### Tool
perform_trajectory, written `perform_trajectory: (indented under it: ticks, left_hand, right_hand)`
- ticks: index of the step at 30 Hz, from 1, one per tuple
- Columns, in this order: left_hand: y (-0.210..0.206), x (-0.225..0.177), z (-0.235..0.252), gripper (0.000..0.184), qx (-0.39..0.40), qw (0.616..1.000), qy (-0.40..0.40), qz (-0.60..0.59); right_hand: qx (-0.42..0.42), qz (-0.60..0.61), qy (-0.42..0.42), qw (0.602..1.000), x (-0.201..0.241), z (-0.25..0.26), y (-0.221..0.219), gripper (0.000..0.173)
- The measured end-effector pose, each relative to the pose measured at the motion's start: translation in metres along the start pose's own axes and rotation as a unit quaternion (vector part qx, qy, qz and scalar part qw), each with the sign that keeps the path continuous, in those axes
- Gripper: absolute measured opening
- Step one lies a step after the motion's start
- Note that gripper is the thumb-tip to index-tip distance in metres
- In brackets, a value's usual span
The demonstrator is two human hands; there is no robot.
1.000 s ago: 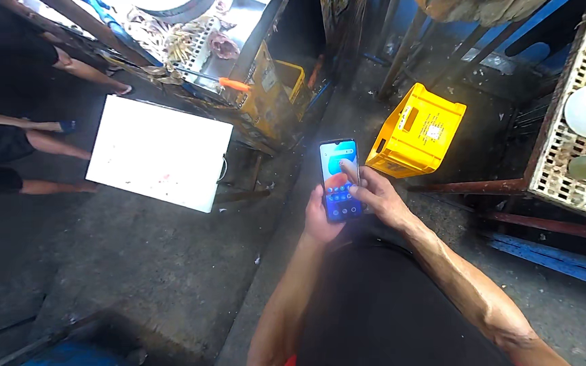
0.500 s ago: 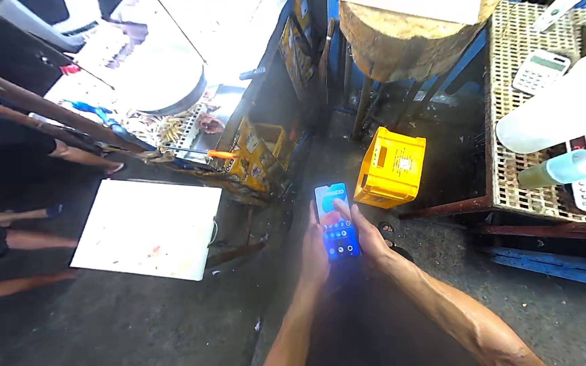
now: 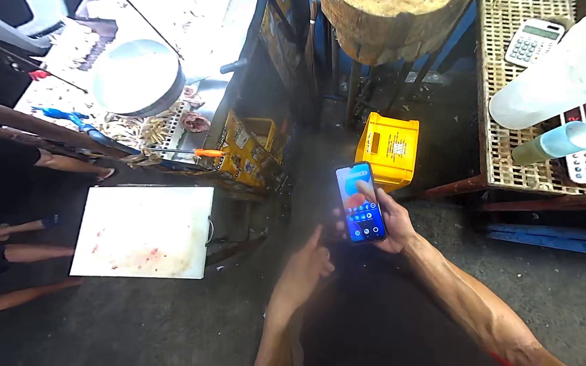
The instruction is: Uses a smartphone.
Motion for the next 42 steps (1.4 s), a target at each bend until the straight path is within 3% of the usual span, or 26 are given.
perform_trajectory:
  ticks: [4, 11, 15, 20, 31, 33, 36, 39, 42]
  left_hand:
    - [0.006, 0.022, -0.002, 0.064, 0.024, 0.998, 0.053, 0.031]
    - [-0.002, 0.029, 0.009, 0.065, 0.031, 0.999, 0.029, 0.03]
    - [-0.009, 0.034, 0.025, 0.066, 0.051, 0.996, 0.016, 0.068]
    - [-0.014, 0.051, 0.04, 0.063, 0.065, 0.985, 0.068, 0.145]
    - [-0.003, 0.071, 0.054, 0.065, 0.067, 0.985, 0.076, 0.139]
    - [-0.006, 0.057, 0.057, 0.068, 0.074, 0.992, 0.012, 0.099]
    - [-0.015, 0.009, 0.059, 0.072, 0.107, 0.977, -0.178, -0.042]
    - [-0.031, -0.068, 0.05, 0.075, 0.227, 0.915, -0.311, -0.123]
    - [-0.058, -0.153, 0.015, 0.079, 0.35, 0.848, -0.381, -0.118]
  right_hand:
    - [-0.001, -0.017, -0.008, 1.0, 0.001, -0.014, 0.01, 0.062]
    - [-0.013, -0.011, -0.013, 1.0, -0.003, -0.024, 0.014, 0.063]
    - [-0.005, -0.047, -0.016, 0.999, -0.002, -0.029, 0.012, 0.084]
    - [-0.026, -0.053, -0.005, 0.998, -0.001, -0.042, 0.021, 0.089]
    - [-0.154, -0.09, 0.017, 0.984, -0.008, -0.081, 0.044, 0.064]
    - [-0.172, -0.093, 0.03, 0.98, -0.007, -0.09, 0.049, 0.063]
    - [-0.207, -0.099, 0.045, 0.972, -0.001, -0.105, 0.052, 0.063]
    - [-0.275, -0.101, 0.07, 0.954, 0.009, -0.124, 0.058, 0.057]
    - [-0.397, -0.104, 0.097, 0.907, 0.028, -0.152, 0.064, 0.047]
Point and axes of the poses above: each hand's wrist, its own z-axis towards the middle knuckle, its own y-axis out of the back of the hand, x = y × z, the point moved 2 cm from there along z, towards the middle knuckle, and after that the axes turned 9 degrees about -z, right-handed, at the moved point
